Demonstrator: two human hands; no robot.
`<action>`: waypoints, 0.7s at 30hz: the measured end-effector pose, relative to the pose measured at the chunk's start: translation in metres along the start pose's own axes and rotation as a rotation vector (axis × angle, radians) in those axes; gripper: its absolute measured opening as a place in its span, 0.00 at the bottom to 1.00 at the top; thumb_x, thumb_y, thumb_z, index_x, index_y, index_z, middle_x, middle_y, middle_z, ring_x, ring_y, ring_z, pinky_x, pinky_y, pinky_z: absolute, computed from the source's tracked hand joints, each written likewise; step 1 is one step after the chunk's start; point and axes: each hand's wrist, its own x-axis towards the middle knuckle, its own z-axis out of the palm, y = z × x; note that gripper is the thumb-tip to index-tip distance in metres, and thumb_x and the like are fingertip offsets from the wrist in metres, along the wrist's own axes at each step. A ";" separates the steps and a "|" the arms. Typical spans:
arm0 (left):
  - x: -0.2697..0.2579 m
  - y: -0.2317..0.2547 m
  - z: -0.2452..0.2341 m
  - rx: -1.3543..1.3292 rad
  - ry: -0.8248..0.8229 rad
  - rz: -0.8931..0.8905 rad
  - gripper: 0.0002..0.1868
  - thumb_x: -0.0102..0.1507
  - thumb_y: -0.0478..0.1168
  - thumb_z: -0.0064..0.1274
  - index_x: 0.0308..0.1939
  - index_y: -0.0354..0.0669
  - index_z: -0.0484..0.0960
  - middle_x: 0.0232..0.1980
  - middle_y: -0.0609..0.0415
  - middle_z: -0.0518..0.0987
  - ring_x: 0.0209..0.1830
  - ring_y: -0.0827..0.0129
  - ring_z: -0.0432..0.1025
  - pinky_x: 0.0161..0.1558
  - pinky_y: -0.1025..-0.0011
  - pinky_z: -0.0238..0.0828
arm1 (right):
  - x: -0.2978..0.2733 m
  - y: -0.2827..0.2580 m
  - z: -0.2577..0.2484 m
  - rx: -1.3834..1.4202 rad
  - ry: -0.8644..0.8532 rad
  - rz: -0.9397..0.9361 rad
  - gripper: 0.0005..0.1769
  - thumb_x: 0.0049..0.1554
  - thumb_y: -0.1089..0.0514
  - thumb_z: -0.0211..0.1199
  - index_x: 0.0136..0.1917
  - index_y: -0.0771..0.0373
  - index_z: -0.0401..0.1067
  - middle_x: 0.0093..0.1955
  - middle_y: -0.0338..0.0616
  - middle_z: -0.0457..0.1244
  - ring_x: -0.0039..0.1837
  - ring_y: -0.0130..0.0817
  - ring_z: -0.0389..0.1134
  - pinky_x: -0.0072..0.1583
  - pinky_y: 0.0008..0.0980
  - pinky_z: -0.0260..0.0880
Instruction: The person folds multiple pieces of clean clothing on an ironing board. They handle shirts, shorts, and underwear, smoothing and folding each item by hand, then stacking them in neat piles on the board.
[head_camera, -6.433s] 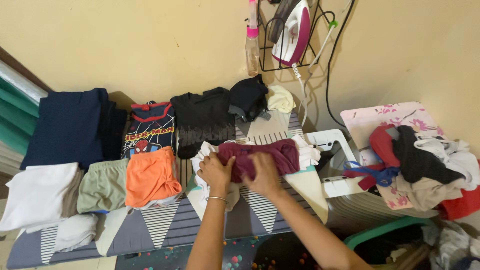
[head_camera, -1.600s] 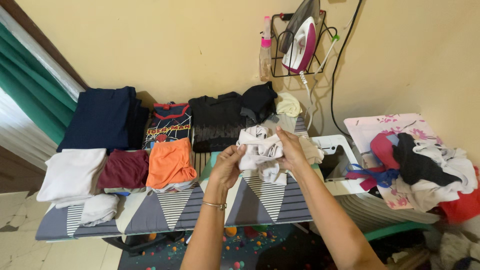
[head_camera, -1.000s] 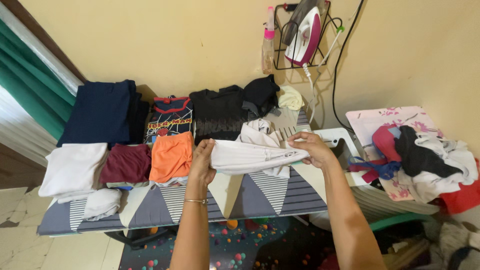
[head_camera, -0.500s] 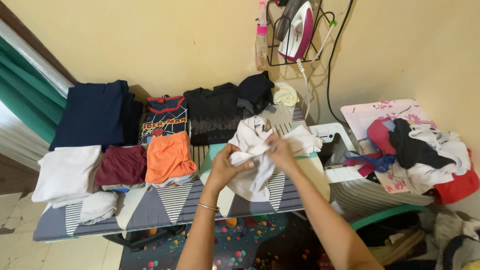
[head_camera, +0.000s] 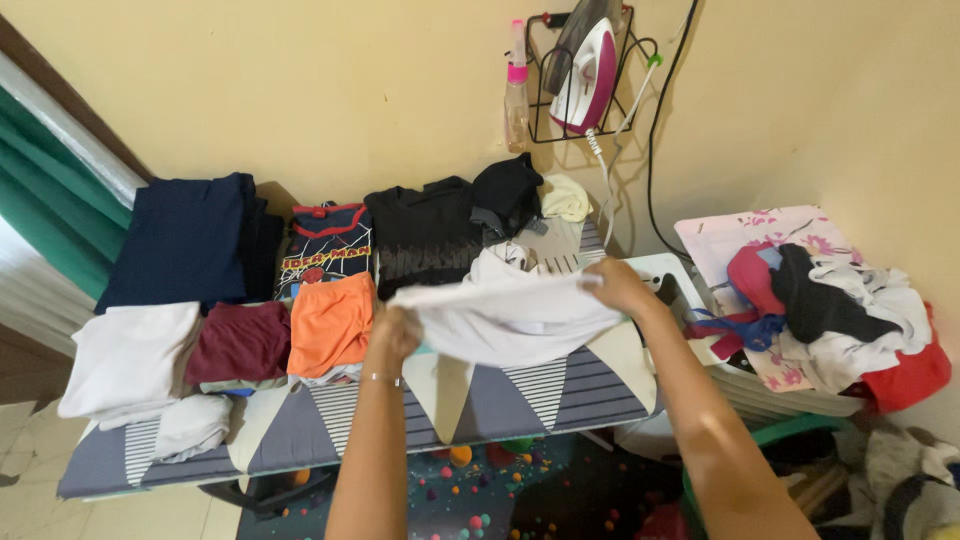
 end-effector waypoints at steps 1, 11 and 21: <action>0.011 0.010 0.016 -0.074 -0.044 0.094 0.10 0.62 0.35 0.41 0.41 0.36 0.77 0.38 0.51 0.76 0.33 0.72 0.69 0.36 0.78 0.63 | 0.009 0.000 0.000 0.012 0.095 0.100 0.15 0.46 0.66 0.61 0.49 0.65 0.70 0.44 0.53 0.64 0.46 0.42 0.65 0.50 0.32 0.64; -0.037 0.078 0.082 0.215 -0.487 0.609 0.27 0.51 0.26 0.44 0.55 0.33 0.67 0.53 0.52 0.70 0.53 0.70 0.66 0.56 0.72 0.63 | 0.004 -0.009 -0.051 1.556 0.501 -0.156 0.11 0.52 0.71 0.44 0.44 0.69 0.67 0.46 0.51 0.62 0.48 0.36 0.66 0.51 0.31 0.69; -0.015 -0.012 -0.054 1.135 -0.169 -0.245 0.15 0.55 0.44 0.56 0.36 0.35 0.74 0.30 0.51 0.72 0.29 0.68 0.67 0.30 0.71 0.67 | -0.038 0.065 0.037 0.220 -0.584 0.120 0.13 0.42 0.64 0.57 0.43 0.63 0.72 0.41 0.42 0.67 0.44 0.28 0.66 0.45 0.29 0.66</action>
